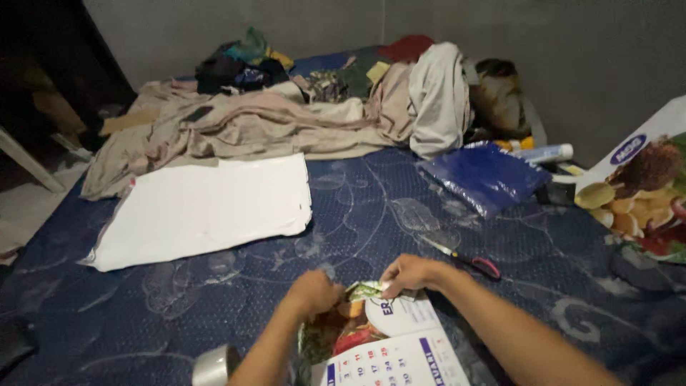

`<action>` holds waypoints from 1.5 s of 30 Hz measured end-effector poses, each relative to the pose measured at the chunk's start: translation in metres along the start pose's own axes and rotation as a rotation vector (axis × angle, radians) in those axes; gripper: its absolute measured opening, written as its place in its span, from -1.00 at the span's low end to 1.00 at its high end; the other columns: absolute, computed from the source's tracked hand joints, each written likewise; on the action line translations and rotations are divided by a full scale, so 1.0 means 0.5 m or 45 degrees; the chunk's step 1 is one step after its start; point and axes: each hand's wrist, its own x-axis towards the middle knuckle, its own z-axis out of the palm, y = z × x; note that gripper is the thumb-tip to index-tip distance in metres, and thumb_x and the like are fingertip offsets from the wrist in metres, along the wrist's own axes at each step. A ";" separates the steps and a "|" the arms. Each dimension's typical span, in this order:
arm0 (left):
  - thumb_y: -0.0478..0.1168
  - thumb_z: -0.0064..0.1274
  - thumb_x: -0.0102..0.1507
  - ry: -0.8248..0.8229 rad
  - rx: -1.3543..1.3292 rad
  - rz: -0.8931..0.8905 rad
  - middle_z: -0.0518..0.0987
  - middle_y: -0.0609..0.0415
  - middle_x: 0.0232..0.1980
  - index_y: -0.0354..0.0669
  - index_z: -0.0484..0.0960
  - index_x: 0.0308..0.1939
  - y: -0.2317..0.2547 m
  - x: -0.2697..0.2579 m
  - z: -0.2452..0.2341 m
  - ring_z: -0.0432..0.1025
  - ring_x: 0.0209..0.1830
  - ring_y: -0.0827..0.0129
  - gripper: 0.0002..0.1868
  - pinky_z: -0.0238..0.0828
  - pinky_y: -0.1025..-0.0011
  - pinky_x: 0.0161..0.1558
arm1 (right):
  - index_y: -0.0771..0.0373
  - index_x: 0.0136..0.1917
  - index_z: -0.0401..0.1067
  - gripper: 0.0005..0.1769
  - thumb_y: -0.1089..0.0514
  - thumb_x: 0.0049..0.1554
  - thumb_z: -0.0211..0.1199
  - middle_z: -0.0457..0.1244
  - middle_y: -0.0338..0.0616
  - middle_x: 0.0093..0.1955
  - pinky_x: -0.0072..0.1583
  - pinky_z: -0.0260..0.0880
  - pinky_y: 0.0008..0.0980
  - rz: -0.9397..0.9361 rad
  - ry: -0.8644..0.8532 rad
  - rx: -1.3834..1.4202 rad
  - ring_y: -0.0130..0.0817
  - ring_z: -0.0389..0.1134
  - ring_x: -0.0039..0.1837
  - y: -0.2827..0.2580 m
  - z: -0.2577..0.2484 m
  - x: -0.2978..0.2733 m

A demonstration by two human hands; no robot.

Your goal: The person folds a printed calendar sheet, cuts and applies clear tape to seal the edges, and places the wrapped item on the bed. They then handle a white padded envelope and another calendar sheet, applying tape to the envelope's edge.

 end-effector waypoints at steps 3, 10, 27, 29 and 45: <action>0.18 0.24 0.17 -0.307 -0.295 -0.191 0.68 -0.09 -0.21 -0.27 0.64 -0.17 -0.014 0.011 -0.021 0.61 -0.20 0.10 -0.47 0.57 0.01 -0.11 | 0.26 0.18 0.59 -0.43 0.10 -0.10 0.55 0.47 -0.15 -0.07 -0.14 0.42 -0.43 0.049 -0.044 0.097 -0.42 0.44 -0.14 -0.040 -0.002 -0.049; 0.03 0.05 0.41 -0.812 -1.081 0.010 0.57 0.05 -0.19 -0.21 0.60 0.01 0.001 -0.007 -0.184 0.41 -0.26 0.36 -0.64 0.45 0.34 -0.19 | 0.22 0.16 0.58 -0.53 0.09 -0.03 0.51 0.45 -0.25 -0.06 -0.04 0.40 -0.48 -0.241 0.120 0.046 -0.53 0.41 -0.10 -0.173 -0.052 -0.175; -0.08 0.18 0.23 0.375 -0.526 0.537 0.73 -0.05 -0.34 -0.18 0.75 -0.05 0.194 -0.277 -0.280 0.55 -0.43 0.42 -0.68 0.47 0.37 -0.30 | 0.21 0.15 0.60 -0.67 0.05 0.16 0.31 0.51 -0.25 -0.02 0.05 0.46 -0.48 -0.943 0.454 -0.200 -0.59 0.45 -0.02 -0.371 -0.029 -0.370; -0.02 0.10 0.33 0.341 -0.568 0.324 0.69 -0.20 -0.38 -0.20 0.79 -0.08 0.202 -0.291 -0.291 0.47 -0.52 0.29 -0.66 0.41 0.26 -0.34 | 0.20 0.10 0.63 -0.70 0.05 0.14 0.34 0.53 -0.20 -0.07 0.00 0.51 -0.45 -0.984 0.570 -0.196 -0.53 0.48 -0.07 -0.382 -0.022 -0.383; -0.23 0.05 0.28 0.942 -0.190 0.905 0.63 -0.10 -0.24 -0.18 0.69 -0.21 0.219 -0.260 -0.190 0.49 -0.17 -0.05 -0.86 0.38 0.06 -0.10 | 0.08 0.05 0.63 -0.72 0.01 0.07 0.37 0.51 -0.15 -0.11 -0.04 0.48 -0.45 -0.930 0.583 -0.319 -0.47 0.52 -0.10 -0.324 -0.011 -0.379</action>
